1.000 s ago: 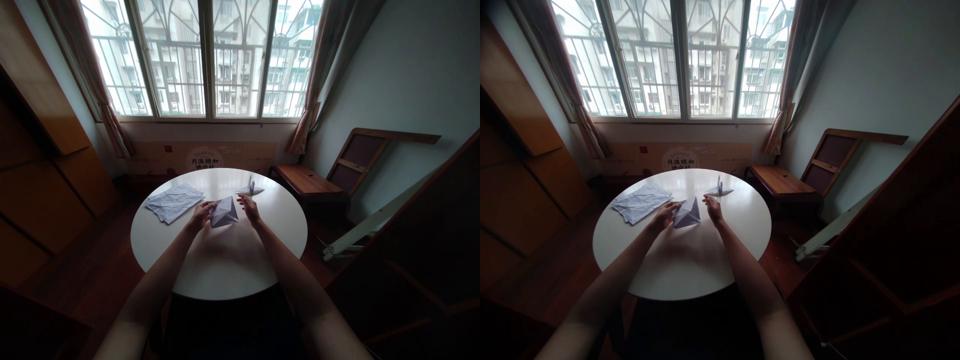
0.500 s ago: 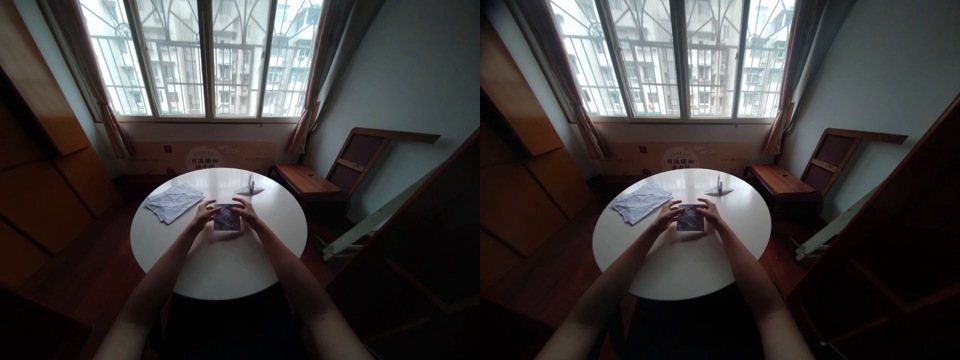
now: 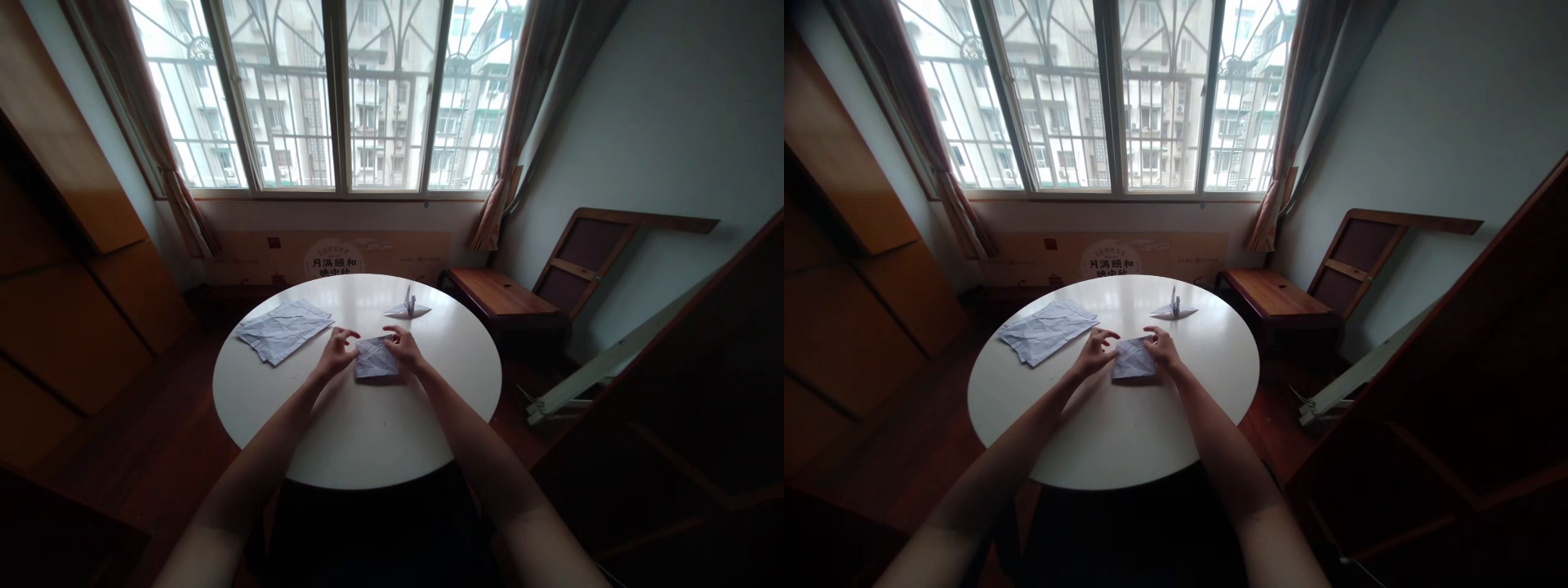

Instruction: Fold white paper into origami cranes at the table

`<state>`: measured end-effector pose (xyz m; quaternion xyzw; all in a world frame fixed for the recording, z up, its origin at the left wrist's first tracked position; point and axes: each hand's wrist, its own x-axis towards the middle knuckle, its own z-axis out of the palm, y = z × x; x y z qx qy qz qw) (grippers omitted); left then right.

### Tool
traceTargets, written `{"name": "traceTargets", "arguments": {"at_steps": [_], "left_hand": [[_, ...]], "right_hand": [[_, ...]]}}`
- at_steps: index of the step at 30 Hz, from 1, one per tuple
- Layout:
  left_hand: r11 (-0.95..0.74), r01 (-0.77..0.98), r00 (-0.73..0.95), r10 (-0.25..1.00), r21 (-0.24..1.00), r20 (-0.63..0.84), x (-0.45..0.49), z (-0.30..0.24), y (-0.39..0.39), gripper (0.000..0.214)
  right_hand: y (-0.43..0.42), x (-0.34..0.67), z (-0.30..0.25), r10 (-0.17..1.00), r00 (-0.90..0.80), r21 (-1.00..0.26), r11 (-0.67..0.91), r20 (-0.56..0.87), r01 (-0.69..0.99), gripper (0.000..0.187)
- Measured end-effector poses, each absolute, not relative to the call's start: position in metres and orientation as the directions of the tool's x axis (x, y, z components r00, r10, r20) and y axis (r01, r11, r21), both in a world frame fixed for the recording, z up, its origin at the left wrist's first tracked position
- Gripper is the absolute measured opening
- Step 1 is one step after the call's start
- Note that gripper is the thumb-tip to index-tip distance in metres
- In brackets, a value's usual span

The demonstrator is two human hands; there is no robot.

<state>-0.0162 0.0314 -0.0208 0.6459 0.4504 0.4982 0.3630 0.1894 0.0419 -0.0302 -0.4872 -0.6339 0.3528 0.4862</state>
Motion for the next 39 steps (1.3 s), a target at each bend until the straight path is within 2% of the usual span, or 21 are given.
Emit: {"name": "traceTargets", "arguments": {"at_steps": [2,5,8,10,13,16,21,24,27,30,34,37,39], "left_hand": [[-0.462,0.308,0.223,0.885,0.832,0.41,-0.016,-0.023,0.031,0.027],[-0.519,0.312,0.403,0.831,0.795,0.384,-0.014,-0.026,0.028,0.025],[-0.472,0.33,0.431,0.846,0.818,0.314,-0.011,-0.028,0.026,0.021],[-0.453,0.381,0.394,0.868,0.806,0.302,-0.011,-0.028,0.025,0.018],[-0.441,0.515,0.277,0.897,0.736,0.344,-0.013,-0.026,0.024,0.013],[-0.411,0.622,0.194,0.906,0.667,0.377,-0.015,-0.022,0.023,0.009],[-0.451,0.592,0.348,0.891,0.668,0.293,-0.015,-0.015,0.023,0.008],[-0.523,0.54,0.433,0.844,0.66,0.315,-0.015,-0.018,0.026,0.005],[-0.55,0.479,0.48,0.816,0.684,0.321,-0.015,-0.026,0.031,0.014],[-0.531,0.495,0.444,0.835,0.688,0.325,-0.016,-0.033,0.034,0.025],[-0.487,0.684,0.349,0.873,0.543,0.342,-0.017,-0.029,0.03,0.025],[-0.456,0.796,0.356,0.884,0.398,0.302,-0.019,-0.023,0.027,0.025],[-0.463,0.814,0.383,0.882,0.352,0.275,-0.02,-0.022,0.028,0.027]], "right_hand": [[0.04,0.189,-0.03,0.946,-0.062,-0.832,0.309,0.317,0.461,0.035],[0.035,0.189,-0.029,0.942,-0.089,-0.726,0.306,0.322,0.616,0.041],[0.033,0.191,-0.027,0.931,-0.092,-0.604,0.302,0.352,0.737,0.045],[0.033,0.192,-0.026,0.927,-0.112,-0.531,0.3,0.358,0.793,0.039],[0.032,0.192,-0.025,0.93,-0.174,-0.488,0.322,0.323,0.811,0.027],[0.031,0.19,-0.025,0.935,-0.224,-0.478,0.334,0.273,0.812,0.024],[0.029,0.189,-0.026,0.96,-0.126,-0.45,0.23,0.248,0.863,0.023],[0.028,0.191,-0.023,0.97,-0.06,-0.441,0.161,0.235,0.883,0.023],[0.026,0.191,-0.02,0.983,-0.056,-0.449,0.131,0.175,0.884,0.027],[0.023,0.189,-0.017,0.983,-0.087,-0.442,0.149,0.159,0.884,0.035],[0.023,0.188,-0.018,0.971,-0.168,-0.43,0.227,0.171,0.874,0.038],[0.025,0.188,-0.02,0.964,-0.214,-0.43,0.262,0.158,0.864,0.031],[0.026,0.188,-0.021,0.967,-0.201,-0.435,0.25,0.156,0.865,0.029]]}}
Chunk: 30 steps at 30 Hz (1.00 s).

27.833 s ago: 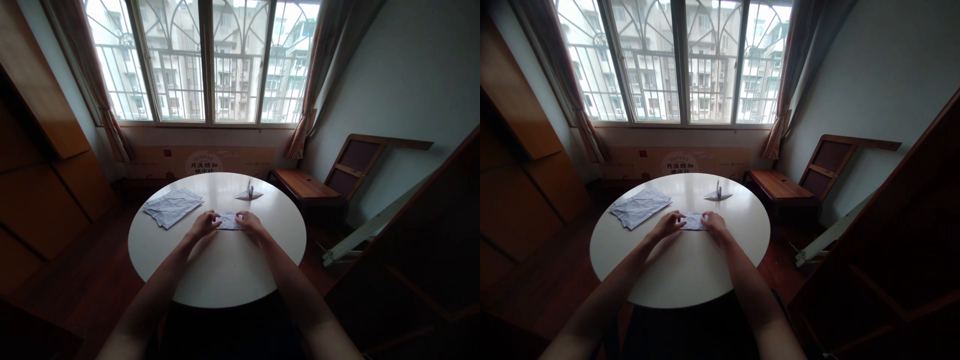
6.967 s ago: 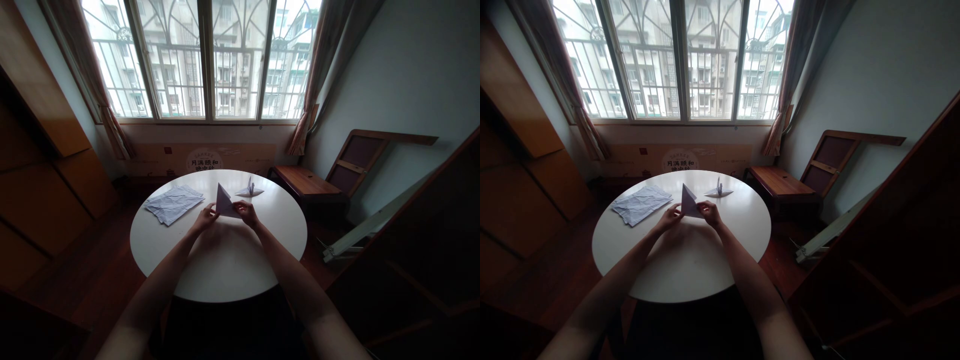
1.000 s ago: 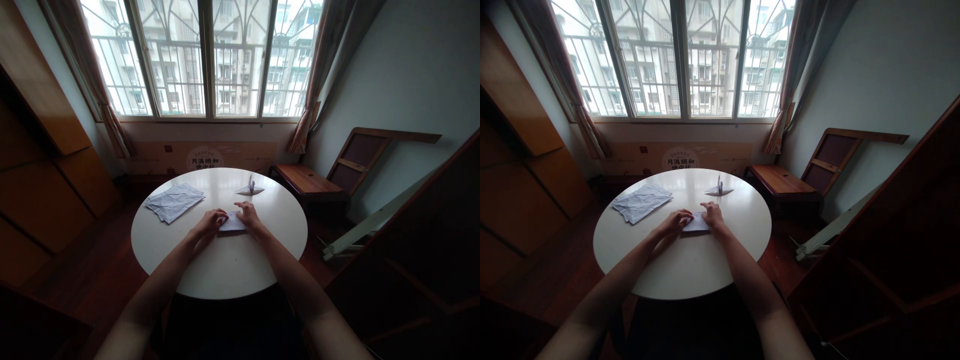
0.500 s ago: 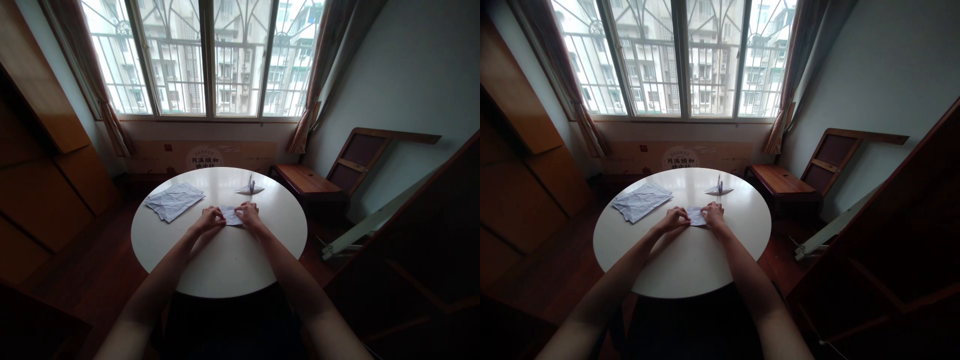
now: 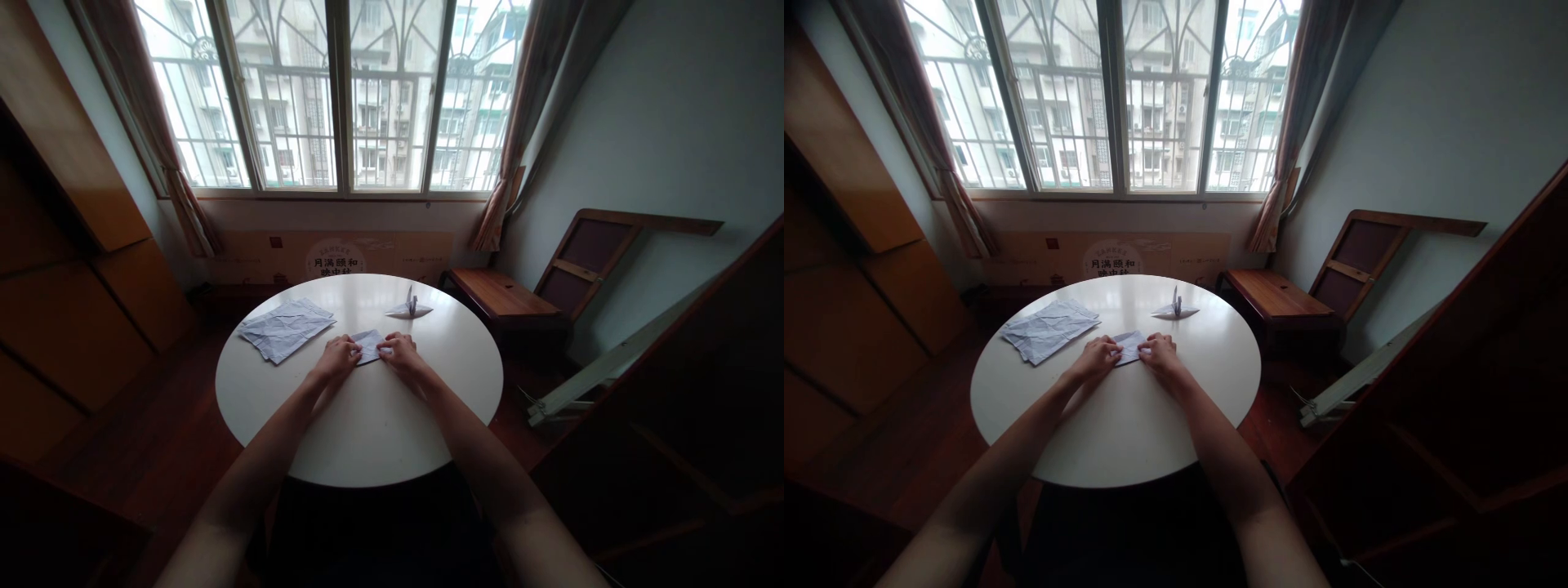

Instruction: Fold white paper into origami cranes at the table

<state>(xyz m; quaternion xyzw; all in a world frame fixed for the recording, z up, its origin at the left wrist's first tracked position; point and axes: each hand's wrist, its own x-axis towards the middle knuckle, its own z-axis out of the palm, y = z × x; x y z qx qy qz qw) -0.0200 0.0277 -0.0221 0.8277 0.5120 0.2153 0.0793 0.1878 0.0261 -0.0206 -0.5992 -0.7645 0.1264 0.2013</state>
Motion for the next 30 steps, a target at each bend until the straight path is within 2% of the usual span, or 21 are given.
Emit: {"name": "traceTargets", "arguments": {"at_steps": [4,8,18,22,30], "left_hand": [[-0.473,0.816,0.413,0.879,0.331,0.239,-0.021,-0.028,0.035,0.034],[-0.428,0.853,0.407,0.904,0.3,0.132,-0.02,-0.031,0.038,0.042],[-0.383,0.876,0.348,0.923,0.294,0.166,-0.017,-0.025,0.025,0.049],[-0.37,0.878,0.335,0.928,0.304,0.16,-0.016,-0.026,0.026,0.049],[-0.362,0.88,0.328,0.931,0.308,0.159,-0.015,-0.027,0.026,0.048]], "right_hand": [[0.027,0.189,-0.019,0.983,-0.129,-0.425,0.172,0.129,0.889,0.031],[0.027,0.19,-0.016,0.99,-0.094,-0.42,0.13,0.106,0.898,0.032],[0.021,0.187,-0.016,0.967,-0.226,-0.434,0.254,0.115,0.864,0.049],[0.023,0.187,-0.017,0.979,-0.183,-0.447,0.206,0.093,0.871,0.041],[0.03,0.193,-0.018,0.997,0.025,-0.434,0.009,0.071,0.901,0.029]]}}
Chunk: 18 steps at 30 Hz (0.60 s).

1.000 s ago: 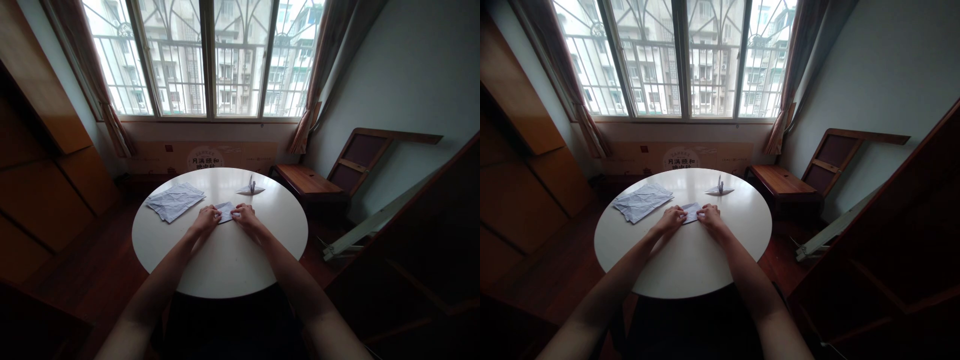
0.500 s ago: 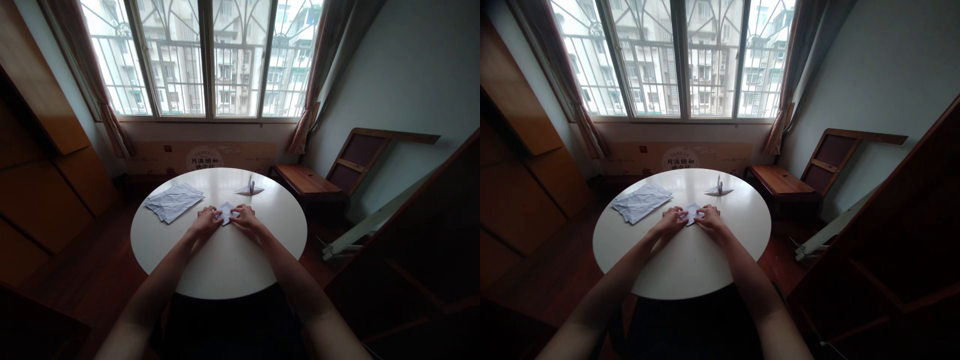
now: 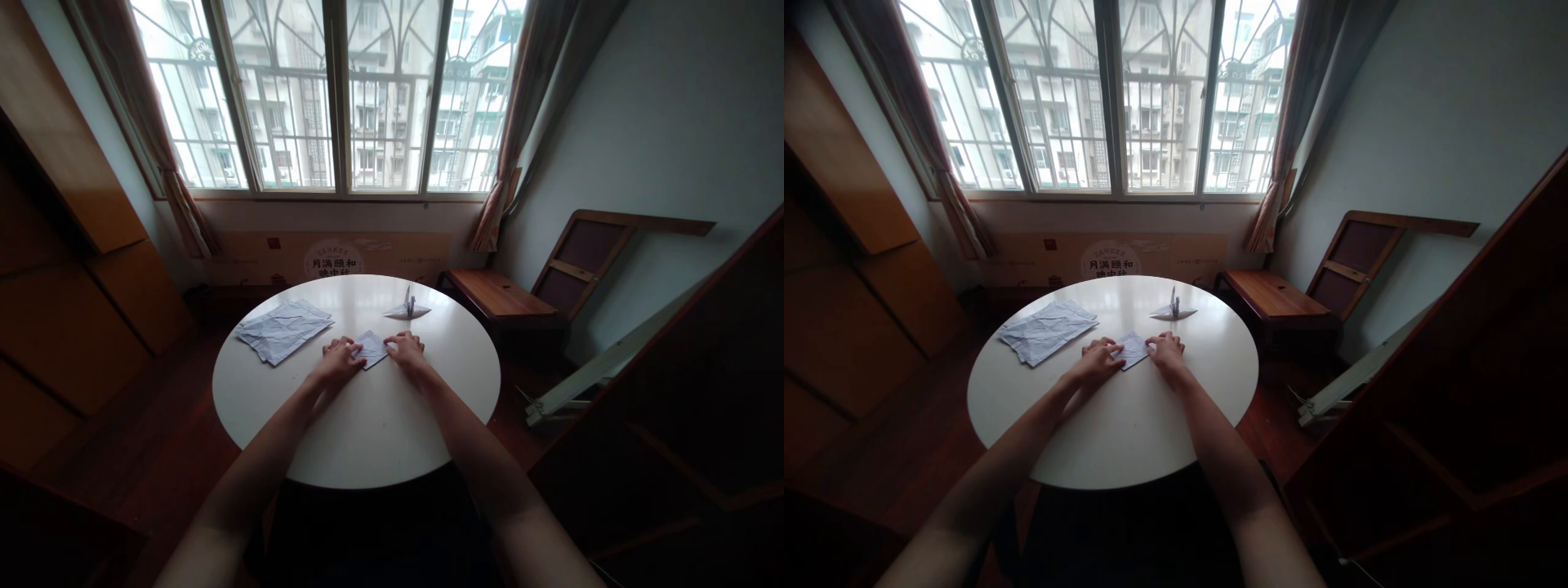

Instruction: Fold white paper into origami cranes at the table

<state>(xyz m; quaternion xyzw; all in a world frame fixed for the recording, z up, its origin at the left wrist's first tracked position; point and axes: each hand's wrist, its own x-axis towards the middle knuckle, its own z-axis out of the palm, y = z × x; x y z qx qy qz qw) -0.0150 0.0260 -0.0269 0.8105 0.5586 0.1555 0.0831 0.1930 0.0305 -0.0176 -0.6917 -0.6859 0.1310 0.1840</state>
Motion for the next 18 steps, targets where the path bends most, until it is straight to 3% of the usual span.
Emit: {"name": "traceTargets", "arguments": {"at_steps": [18], "left_hand": [[-0.372,0.881,0.351,0.928,0.292,0.126,-0.0143,-0.0235,0.0242,0.048]], "right_hand": [[0.031,0.1966,-0.0179,0.998,-0.007,-0.428,0.034,0.064,0.903,0.034]]}}
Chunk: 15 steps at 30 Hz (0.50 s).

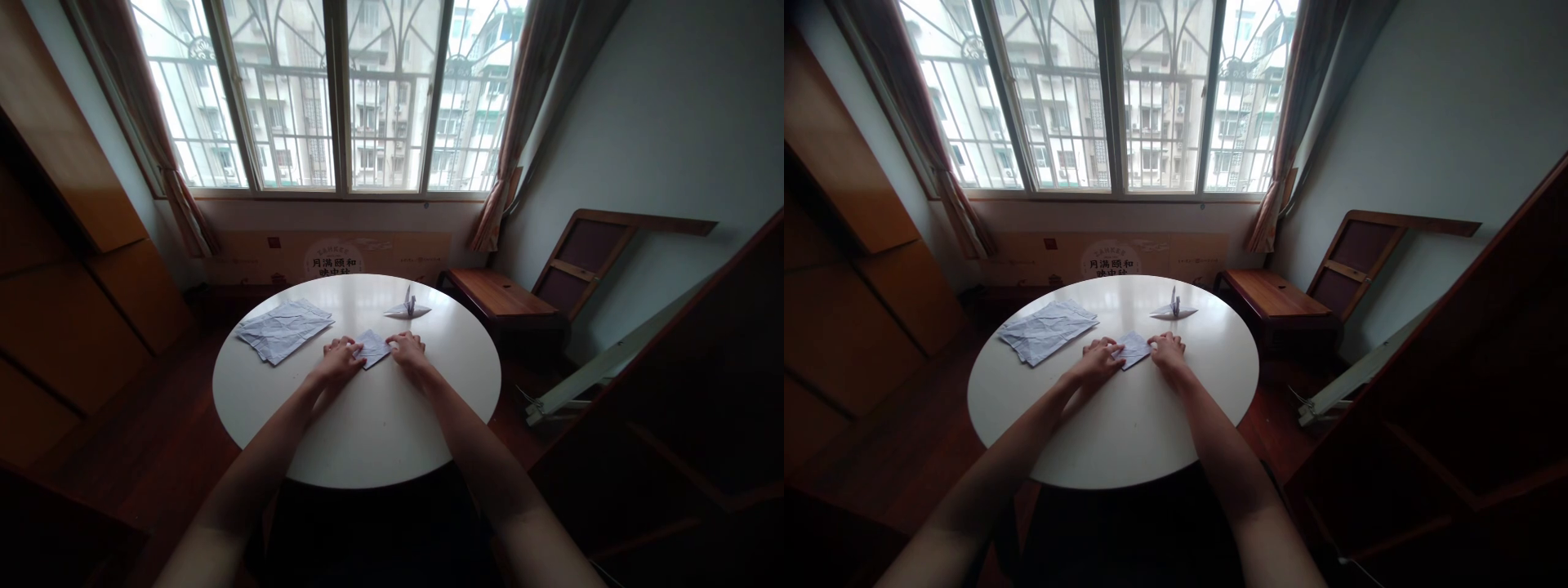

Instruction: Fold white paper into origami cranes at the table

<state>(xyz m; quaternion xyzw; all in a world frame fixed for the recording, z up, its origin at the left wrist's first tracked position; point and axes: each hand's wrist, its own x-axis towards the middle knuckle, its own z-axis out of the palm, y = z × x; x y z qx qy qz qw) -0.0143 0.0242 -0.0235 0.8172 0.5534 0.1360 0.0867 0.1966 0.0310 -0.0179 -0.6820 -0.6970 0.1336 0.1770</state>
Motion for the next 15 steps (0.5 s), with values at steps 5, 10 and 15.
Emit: {"name": "traceTargets", "arguments": {"at_steps": [5,10,15], "left_hand": [[-0.361,0.888,0.34,0.933,0.286,0.121,-0.0132,-0.0215,0.0219,0.047],[-0.363,0.89,0.341,0.932,0.275,0.125,-0.0127,-0.0211,0.0214,0.047],[-0.369,0.885,0.349,0.929,0.285,0.122,-0.014,-0.0204,0.0217,0.048]], "right_hand": [[0.0314,0.1966,-0.0186,0.998,-0.015,-0.42,0.042,0.069,0.907,0.034],[0.0303,0.1958,-0.0186,0.998,-0.014,-0.423,0.041,0.068,0.905,0.034],[0.0321,0.1978,-0.0173,0.981,0.059,-0.489,0.041,0.186,0.871,0.034]]}}
